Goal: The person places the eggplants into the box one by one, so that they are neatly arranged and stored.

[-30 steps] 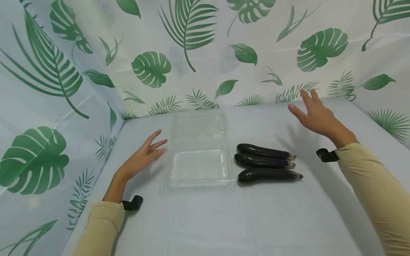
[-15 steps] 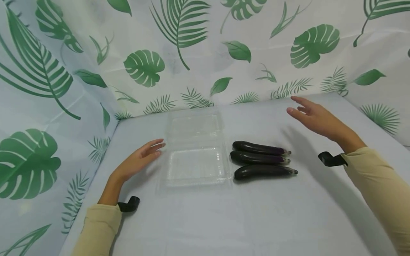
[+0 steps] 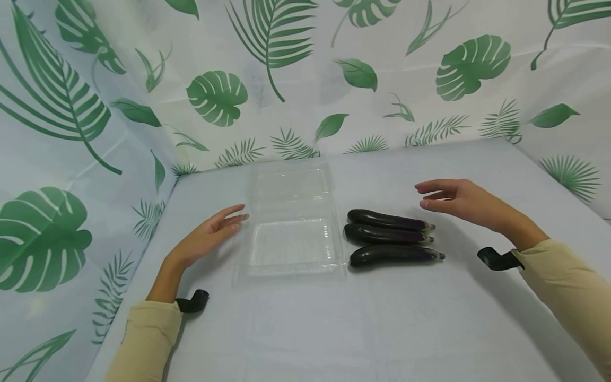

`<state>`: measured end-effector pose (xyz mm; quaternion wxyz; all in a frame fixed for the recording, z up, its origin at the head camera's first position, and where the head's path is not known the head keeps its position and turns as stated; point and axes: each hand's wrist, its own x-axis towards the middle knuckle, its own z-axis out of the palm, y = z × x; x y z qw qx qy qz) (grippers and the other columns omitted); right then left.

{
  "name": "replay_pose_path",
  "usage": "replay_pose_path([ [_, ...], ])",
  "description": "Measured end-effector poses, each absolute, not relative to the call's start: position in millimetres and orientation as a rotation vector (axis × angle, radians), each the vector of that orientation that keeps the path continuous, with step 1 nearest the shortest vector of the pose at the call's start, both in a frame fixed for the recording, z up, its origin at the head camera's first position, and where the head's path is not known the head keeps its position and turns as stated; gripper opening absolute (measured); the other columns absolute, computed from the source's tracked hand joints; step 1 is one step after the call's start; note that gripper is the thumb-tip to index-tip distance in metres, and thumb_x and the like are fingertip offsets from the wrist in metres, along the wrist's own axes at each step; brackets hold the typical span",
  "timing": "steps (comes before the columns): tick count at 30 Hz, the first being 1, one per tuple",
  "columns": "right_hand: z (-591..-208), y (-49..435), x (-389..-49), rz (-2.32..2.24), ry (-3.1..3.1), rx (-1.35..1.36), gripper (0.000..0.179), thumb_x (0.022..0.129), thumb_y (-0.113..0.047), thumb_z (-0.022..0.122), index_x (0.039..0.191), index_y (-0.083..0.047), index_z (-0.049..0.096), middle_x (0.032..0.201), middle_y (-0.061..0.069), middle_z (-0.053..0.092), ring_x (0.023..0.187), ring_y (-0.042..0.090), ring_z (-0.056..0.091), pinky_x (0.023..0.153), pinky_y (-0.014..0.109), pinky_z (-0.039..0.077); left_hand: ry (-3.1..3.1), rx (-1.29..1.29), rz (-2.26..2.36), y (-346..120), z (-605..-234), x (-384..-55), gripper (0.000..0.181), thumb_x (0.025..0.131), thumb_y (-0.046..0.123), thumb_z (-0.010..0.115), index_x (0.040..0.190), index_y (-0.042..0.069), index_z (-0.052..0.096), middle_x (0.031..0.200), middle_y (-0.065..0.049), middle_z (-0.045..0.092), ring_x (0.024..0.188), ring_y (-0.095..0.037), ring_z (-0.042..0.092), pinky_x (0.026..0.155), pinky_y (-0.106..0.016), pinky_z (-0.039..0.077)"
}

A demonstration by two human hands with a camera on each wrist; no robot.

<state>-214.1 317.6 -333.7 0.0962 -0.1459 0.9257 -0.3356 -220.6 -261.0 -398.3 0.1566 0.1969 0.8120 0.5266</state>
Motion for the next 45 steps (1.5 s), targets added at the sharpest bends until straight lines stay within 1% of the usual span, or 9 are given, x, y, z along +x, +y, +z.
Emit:
replay_pose_path([
  [4, -349, 319, -213, -1.007, 2.703, -0.434, 0.053, 0.107, -0.035, 0.07, 0.15, -0.004, 0.061, 0.143, 0.016, 0.066, 0.121, 0.024, 0.068, 0.089, 0.023, 0.053, 2.332, 0.555, 1.497, -260, -397, -220, 0.058, 0.116, 0.018, 0.051, 0.169, 0.007, 0.031, 0.166, -0.016, 0.043, 0.156, -0.036, 0.035, 0.125, -0.06, 0.021],
  [8, -364, 319, -213, -1.039, 2.658, -0.438, 0.05, 0.106, -0.03, 0.072, 0.146, -0.001, 0.064, 0.136, 0.014, 0.071, 0.113, 0.017, 0.069, 0.088, 0.025, 0.055, 2.338, 0.556, 1.49, -259, -398, -220, 0.057, 0.116, 0.017, 0.05, 0.169, 0.007, 0.031, 0.166, -0.017, 0.043, 0.155, -0.037, 0.036, 0.125, -0.061, 0.021],
  [14, -375, 319, -213, -1.058, 2.661, -0.451, 0.044, 0.105, -0.024, 0.072, 0.142, 0.001, 0.067, 0.13, 0.011, 0.073, 0.115, 0.021, 0.067, 0.088, 0.025, 0.055, 2.332, 0.551, 1.502, -259, -399, -220, 0.058, 0.116, 0.018, 0.051, 0.169, 0.008, 0.031, 0.165, -0.017, 0.044, 0.155, -0.037, 0.036, 0.125, -0.06, 0.021],
  [20, -378, 319, -214, -1.055, 2.672, -0.46, 0.037, 0.105, -0.019, 0.073, 0.135, 0.001, 0.071, 0.123, 0.01, 0.074, 0.106, 0.019, 0.067, 0.083, 0.027, 0.055, 2.343, 0.554, 1.494, -258, -399, -220, 0.057, 0.116, 0.017, 0.051, 0.169, 0.008, 0.032, 0.164, -0.017, 0.046, 0.154, -0.038, 0.038, 0.125, -0.061, 0.021],
  [26, -382, 319, -217, -1.0, 2.711, -0.535, 0.026, 0.104, -0.015, 0.073, 0.125, -0.002, 0.076, 0.134, 0.015, 0.068, 0.119, 0.029, 0.061, 0.087, 0.027, 0.051, 2.351, 0.552, 1.484, -259, -398, -219, 0.058, 0.116, 0.019, 0.052, 0.169, 0.01, 0.032, 0.162, -0.018, 0.048, 0.153, -0.039, 0.039, 0.125, -0.063, 0.02],
  [29, -383, 319, -217, -0.993, 2.722, -0.569, 0.02, 0.104, -0.013, 0.072, 0.121, -0.003, 0.078, 0.134, 0.015, 0.067, 0.119, 0.029, 0.06, 0.089, 0.028, 0.05, 2.364, 0.544, 1.469, -258, -398, -219, 0.058, 0.115, 0.02, 0.052, 0.169, 0.011, 0.032, 0.162, -0.017, 0.049, 0.153, -0.04, 0.039, 0.125, -0.064, 0.02],
  [36, -386, 316, -220, -0.914, 2.743, -0.609, 0.02, 0.108, -0.008, 0.065, 0.122, 0.005, 0.067, 0.117, 0.011, 0.068, 0.106, 0.027, 0.058, 0.088, 0.044, 0.049, 2.369, 0.535, 1.464, -259, -398, -219, 0.058, 0.115, 0.018, 0.051, 0.169, 0.011, 0.032, 0.161, -0.017, 0.051, 0.153, -0.039, 0.04, 0.124, -0.063, 0.021],
  [41, -386, 316, -221, -0.86, 2.768, -0.626, 0.022, 0.109, -0.005, 0.061, 0.122, 0.012, 0.064, 0.108, 0.01, 0.068, 0.098, 0.024, 0.06, 0.082, 0.042, 0.051, 2.377, 0.534, 1.457, -259, -398, -220, 0.058, 0.116, 0.019, 0.051, 0.169, 0.012, 0.032, 0.16, -0.015, 0.051, 0.153, -0.038, 0.039, 0.125, -0.063, 0.021],
  [45, -385, 315, -222, -0.852, 2.77, -0.605, 0.022, 0.111, -0.005, 0.058, 0.122, 0.013, 0.063, 0.105, 0.009, 0.068, 0.093, 0.022, 0.06, 0.078, 0.038, 0.051, 2.379, 0.533, 1.456, -260, -400, -220, 0.057, 0.116, 0.02, 0.052, 0.169, 0.012, 0.032, 0.16, -0.015, 0.052, 0.153, -0.038, 0.039, 0.125, -0.063, 0.021],
])
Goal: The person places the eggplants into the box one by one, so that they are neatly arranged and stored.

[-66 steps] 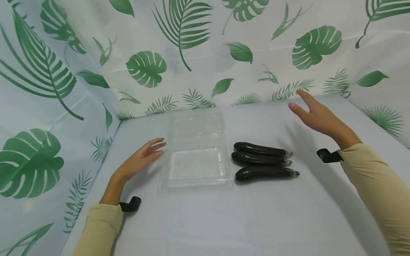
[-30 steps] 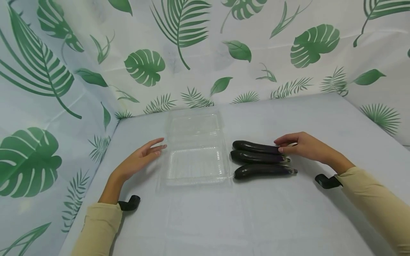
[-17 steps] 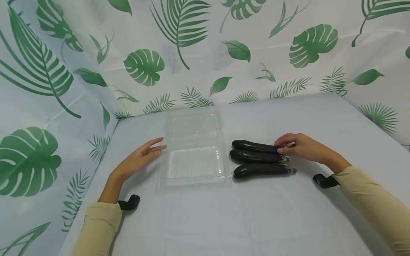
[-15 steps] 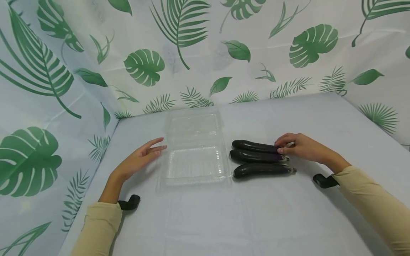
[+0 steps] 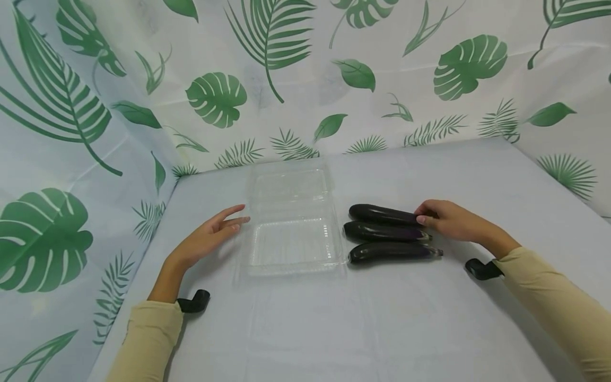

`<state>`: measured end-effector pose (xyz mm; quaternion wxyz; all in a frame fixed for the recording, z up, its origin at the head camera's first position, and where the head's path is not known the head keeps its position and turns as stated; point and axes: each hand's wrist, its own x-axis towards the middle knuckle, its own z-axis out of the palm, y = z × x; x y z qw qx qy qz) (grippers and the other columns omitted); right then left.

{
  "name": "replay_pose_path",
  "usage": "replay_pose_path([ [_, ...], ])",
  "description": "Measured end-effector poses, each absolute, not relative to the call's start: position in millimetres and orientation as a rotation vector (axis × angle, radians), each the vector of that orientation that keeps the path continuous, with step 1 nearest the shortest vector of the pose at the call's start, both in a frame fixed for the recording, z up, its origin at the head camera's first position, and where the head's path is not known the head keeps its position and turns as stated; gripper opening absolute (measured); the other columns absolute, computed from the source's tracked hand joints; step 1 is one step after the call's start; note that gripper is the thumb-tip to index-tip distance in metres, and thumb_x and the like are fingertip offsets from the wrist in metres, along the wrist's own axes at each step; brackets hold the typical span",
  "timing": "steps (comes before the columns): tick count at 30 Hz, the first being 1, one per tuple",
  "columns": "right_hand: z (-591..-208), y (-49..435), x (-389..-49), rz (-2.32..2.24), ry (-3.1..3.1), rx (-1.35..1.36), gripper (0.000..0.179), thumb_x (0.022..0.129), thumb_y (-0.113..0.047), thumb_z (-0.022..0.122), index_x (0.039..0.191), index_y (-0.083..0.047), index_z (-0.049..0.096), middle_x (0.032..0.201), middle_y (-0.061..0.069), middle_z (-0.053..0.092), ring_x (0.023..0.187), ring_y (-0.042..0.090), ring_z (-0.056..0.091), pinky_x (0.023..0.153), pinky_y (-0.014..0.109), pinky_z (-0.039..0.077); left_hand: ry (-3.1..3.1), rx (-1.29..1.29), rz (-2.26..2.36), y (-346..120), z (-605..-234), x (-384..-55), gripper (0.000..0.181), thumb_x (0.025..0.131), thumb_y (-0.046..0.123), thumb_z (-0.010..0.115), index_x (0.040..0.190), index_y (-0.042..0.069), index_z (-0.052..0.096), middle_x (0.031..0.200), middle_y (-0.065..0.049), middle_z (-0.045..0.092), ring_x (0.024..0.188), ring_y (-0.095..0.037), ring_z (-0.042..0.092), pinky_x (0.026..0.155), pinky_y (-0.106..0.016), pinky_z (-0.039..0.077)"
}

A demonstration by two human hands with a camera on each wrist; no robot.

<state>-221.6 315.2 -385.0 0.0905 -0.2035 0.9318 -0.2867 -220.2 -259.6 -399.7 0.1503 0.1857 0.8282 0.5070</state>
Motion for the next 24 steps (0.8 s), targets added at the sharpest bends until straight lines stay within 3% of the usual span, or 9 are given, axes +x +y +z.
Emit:
replay_pose_path([
  [7, -380, 316, -223, -0.866, 2.771, -0.576, 0.021, 0.112, -0.006, 0.056, 0.121, 0.012, 0.062, 0.1, 0.008, 0.066, 0.087, 0.021, 0.057, 0.071, 0.034, 0.049, 2.369, 0.531, 1.461, -259, -399, -220, 0.057, 0.116, 0.019, 0.051, 0.169, 0.012, 0.032, 0.161, -0.016, 0.051, 0.153, -0.038, 0.039, 0.125, -0.063, 0.02],
  [13, -376, 318, -225, -0.948, 2.745, -0.522, 0.023, 0.113, -0.007, 0.055, 0.122, 0.013, 0.061, 0.096, 0.009, 0.068, 0.082, 0.023, 0.065, 0.069, 0.034, 0.054, 2.377, 0.528, 1.457, -259, -398, -219, 0.057, 0.116, 0.019, 0.051, 0.169, 0.012, 0.032, 0.16, -0.015, 0.051, 0.153, -0.038, 0.039, 0.125, -0.064, 0.02],
  [24, -366, 322, -228, -1.037, 2.755, -0.383, 0.031, 0.114, -0.014, 0.056, 0.128, 0.012, 0.062, 0.099, 0.01, 0.074, 0.089, 0.024, 0.069, 0.08, 0.037, 0.055, 2.369, 0.532, 1.469, -260, -399, -219, 0.058, 0.116, 0.02, 0.052, 0.169, 0.012, 0.032, 0.16, -0.015, 0.052, 0.154, -0.037, 0.037, 0.125, -0.064, 0.019],
])
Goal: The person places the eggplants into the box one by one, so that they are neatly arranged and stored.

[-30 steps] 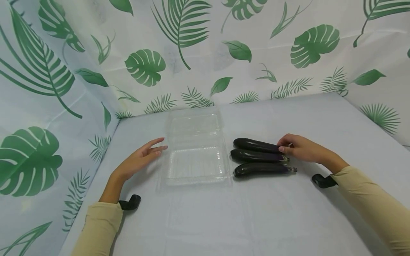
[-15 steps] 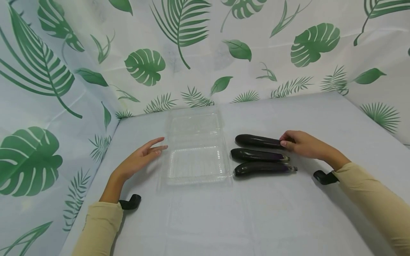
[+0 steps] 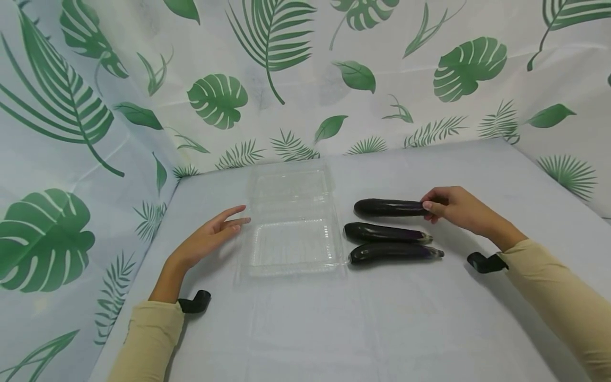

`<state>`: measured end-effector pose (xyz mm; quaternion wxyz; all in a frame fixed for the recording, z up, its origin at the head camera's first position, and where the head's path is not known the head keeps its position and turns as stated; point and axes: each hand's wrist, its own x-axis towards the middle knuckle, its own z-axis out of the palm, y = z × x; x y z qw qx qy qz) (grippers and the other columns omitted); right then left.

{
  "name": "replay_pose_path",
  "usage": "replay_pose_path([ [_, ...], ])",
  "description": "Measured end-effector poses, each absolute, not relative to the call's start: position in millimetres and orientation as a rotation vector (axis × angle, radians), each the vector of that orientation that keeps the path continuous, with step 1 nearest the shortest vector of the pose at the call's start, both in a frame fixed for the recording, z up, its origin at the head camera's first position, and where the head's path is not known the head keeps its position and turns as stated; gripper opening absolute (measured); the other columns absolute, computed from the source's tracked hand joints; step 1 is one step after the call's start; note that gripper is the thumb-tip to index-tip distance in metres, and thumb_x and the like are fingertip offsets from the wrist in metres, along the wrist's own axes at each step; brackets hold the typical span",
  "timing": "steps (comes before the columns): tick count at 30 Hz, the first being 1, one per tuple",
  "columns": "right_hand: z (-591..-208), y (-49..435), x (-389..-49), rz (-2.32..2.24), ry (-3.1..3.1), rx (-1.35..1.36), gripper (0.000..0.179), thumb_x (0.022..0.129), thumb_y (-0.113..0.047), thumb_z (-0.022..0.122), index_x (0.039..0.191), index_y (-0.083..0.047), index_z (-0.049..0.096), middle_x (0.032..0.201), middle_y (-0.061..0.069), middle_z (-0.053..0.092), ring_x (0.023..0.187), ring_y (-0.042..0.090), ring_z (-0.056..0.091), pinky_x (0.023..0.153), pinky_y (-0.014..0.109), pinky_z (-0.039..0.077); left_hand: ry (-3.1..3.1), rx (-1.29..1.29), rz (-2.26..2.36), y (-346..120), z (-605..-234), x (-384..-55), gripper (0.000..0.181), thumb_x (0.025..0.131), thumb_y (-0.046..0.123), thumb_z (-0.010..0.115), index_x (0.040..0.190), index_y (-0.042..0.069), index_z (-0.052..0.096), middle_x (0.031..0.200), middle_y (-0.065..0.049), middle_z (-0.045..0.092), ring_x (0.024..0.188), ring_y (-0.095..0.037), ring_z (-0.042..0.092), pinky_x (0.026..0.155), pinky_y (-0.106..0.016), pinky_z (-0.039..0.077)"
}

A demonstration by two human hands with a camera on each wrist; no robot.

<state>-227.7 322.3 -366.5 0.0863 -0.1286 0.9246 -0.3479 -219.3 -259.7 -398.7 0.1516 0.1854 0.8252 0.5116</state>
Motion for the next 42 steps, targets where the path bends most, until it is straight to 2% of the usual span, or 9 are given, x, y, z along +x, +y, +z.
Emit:
replay_pose_path([
  [9, -356, 319, -231, -1.181, 2.723, -0.321, 0.033, 0.115, -0.016, 0.055, 0.133, 0.011, 0.059, 0.104, 0.015, 0.075, 0.091, 0.018, 0.072, 0.084, 0.022, 0.053, 2.388, 0.524, 1.45, -259, -399, -219, 0.057, 0.115, 0.019, 0.052, 0.169, 0.012, 0.032, 0.16, -0.015, 0.052, 0.154, -0.037, 0.038, 0.125, -0.064, 0.02],
  [13, -347, 307, -230, -1.237, 2.725, -0.373, 0.03, 0.114, -0.015, 0.057, 0.13, 0.01, 0.061, 0.103, 0.015, 0.074, 0.089, 0.017, 0.072, 0.084, 0.021, 0.053, 2.398, 0.524, 1.442, -259, -398, -219, 0.057, 0.115, 0.019, 0.052, 0.169, 0.012, 0.033, 0.16, -0.014, 0.053, 0.154, -0.037, 0.038, 0.124, -0.064, 0.021],
  [27, -324, 246, -230, -1.29, 2.658, -0.558, 0.022, 0.111, -0.014, 0.062, 0.124, 0.004, 0.067, 0.099, 0.016, 0.074, 0.091, 0.023, 0.071, 0.084, 0.031, 0.053, 2.397, 0.529, 1.446, -258, -397, -219, 0.057, 0.116, 0.019, 0.051, 0.169, 0.011, 0.032, 0.16, -0.015, 0.052, 0.153, -0.038, 0.04, 0.125, -0.063, 0.021],
  [33, -318, 218, -236, -1.26, 2.639, -0.65, 0.021, 0.111, -0.014, 0.063, 0.121, 0.003, 0.067, 0.1, 0.012, 0.073, 0.09, 0.026, 0.071, 0.084, 0.032, 0.052, 2.403, 0.523, 1.441, -258, -396, -219, 0.057, 0.116, 0.019, 0.051, 0.169, 0.012, 0.033, 0.16, -0.014, 0.053, 0.152, -0.037, 0.041, 0.125, -0.063, 0.021],
  [38, -315, 197, -240, -1.294, 2.593, -0.673, 0.018, 0.11, -0.011, 0.063, 0.12, 0.004, 0.067, 0.099, 0.013, 0.073, 0.087, 0.027, 0.071, 0.081, 0.032, 0.053, 2.409, 0.516, 1.434, -257, -396, -219, 0.057, 0.116, 0.02, 0.052, 0.169, 0.012, 0.033, 0.16, -0.014, 0.053, 0.152, -0.037, 0.041, 0.124, -0.063, 0.022],
  [42, -316, 180, -242, -1.282, 2.576, -0.676, 0.017, 0.109, -0.01, 0.064, 0.119, 0.003, 0.068, 0.097, 0.013, 0.073, 0.087, 0.026, 0.07, 0.086, 0.041, 0.055, 2.407, 0.516, 1.438, -258, -396, -219, 0.057, 0.115, 0.019, 0.052, 0.169, 0.012, 0.033, 0.159, -0.014, 0.053, 0.152, -0.037, 0.042, 0.124, -0.064, 0.022],
])
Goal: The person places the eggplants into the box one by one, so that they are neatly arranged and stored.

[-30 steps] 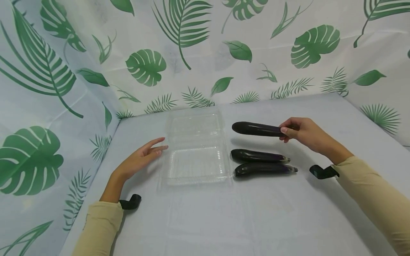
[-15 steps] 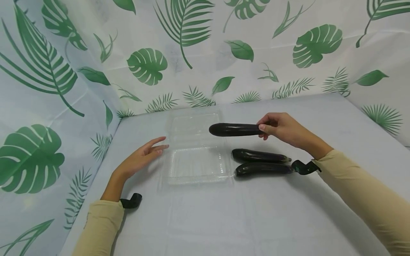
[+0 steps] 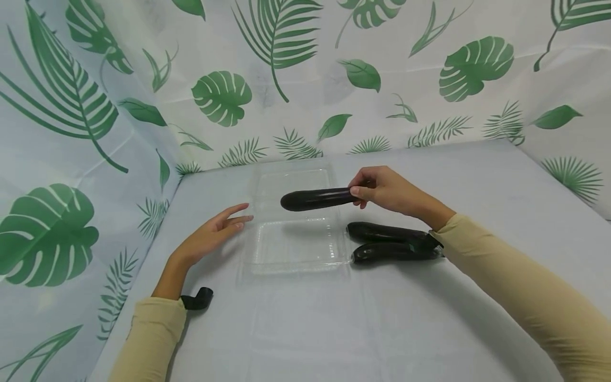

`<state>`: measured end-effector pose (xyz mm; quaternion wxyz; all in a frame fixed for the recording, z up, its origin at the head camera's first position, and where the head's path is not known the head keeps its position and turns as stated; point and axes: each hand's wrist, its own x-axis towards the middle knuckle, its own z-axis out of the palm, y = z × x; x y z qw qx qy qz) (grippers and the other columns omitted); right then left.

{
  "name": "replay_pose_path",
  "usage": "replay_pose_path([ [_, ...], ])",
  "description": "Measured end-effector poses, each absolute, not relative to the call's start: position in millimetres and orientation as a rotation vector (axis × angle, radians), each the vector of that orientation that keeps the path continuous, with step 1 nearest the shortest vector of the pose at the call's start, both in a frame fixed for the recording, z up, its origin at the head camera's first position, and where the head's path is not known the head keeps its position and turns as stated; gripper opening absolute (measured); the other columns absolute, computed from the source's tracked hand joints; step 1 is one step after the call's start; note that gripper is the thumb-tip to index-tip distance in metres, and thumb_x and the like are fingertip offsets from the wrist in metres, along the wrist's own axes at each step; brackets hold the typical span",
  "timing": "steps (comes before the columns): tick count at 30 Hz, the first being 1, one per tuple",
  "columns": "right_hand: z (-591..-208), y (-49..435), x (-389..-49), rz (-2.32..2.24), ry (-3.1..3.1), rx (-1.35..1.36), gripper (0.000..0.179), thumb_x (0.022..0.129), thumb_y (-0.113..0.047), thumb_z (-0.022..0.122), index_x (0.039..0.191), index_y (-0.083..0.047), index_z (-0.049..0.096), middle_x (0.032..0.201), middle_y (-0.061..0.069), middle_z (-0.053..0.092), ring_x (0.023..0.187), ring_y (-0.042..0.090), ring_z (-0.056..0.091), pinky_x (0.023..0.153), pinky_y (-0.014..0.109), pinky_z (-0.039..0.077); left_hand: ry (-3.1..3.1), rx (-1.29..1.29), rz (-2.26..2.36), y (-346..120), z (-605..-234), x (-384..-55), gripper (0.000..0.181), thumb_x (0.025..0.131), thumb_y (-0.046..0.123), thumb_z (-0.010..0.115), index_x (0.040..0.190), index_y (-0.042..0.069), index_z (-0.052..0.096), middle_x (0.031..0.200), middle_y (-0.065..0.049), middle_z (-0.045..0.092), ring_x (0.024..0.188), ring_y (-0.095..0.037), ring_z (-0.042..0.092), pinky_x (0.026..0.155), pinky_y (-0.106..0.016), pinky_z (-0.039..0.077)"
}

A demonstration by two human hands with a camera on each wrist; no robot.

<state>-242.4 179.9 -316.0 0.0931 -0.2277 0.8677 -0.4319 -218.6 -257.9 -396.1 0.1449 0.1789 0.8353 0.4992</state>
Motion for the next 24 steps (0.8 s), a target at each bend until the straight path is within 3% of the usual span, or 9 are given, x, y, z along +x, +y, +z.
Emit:
replay_pose_path([
  [5, -319, 158, -244, -1.245, 2.553, -0.697, 0.013, 0.109, -0.008, 0.064, 0.115, 0.002, 0.068, 0.094, 0.012, 0.073, 0.086, 0.028, 0.071, 0.091, 0.054, 0.054, 2.411, 0.518, 1.435, -259, -397, -219, 0.057, 0.115, 0.019, 0.052, 0.169, 0.012, 0.034, 0.159, -0.013, 0.054, 0.151, -0.037, 0.043, 0.124, -0.063, 0.022],
  [12, -328, 132, -245, -1.154, 2.562, -0.775, 0.008, 0.107, -0.006, 0.067, 0.109, 0.001, 0.068, 0.091, 0.013, 0.073, 0.081, 0.023, 0.069, 0.077, 0.037, 0.052, 2.404, 0.535, 1.447, -260, -399, -222, 0.056, 0.115, 0.019, 0.053, 0.168, 0.012, 0.035, 0.158, -0.013, 0.055, 0.149, -0.037, 0.046, 0.124, -0.063, 0.023],
  [24, -342, 105, -250, -1.03, 2.643, -0.906, 0.007, 0.102, -0.008, 0.073, 0.099, -0.002, 0.07, 0.082, 0.008, 0.073, 0.072, 0.017, 0.064, 0.066, 0.034, 0.049, 2.376, 0.544, 1.474, -261, -399, -223, 0.057, 0.115, 0.02, 0.053, 0.169, 0.013, 0.035, 0.159, -0.014, 0.053, 0.152, -0.035, 0.042, 0.124, -0.062, 0.024],
])
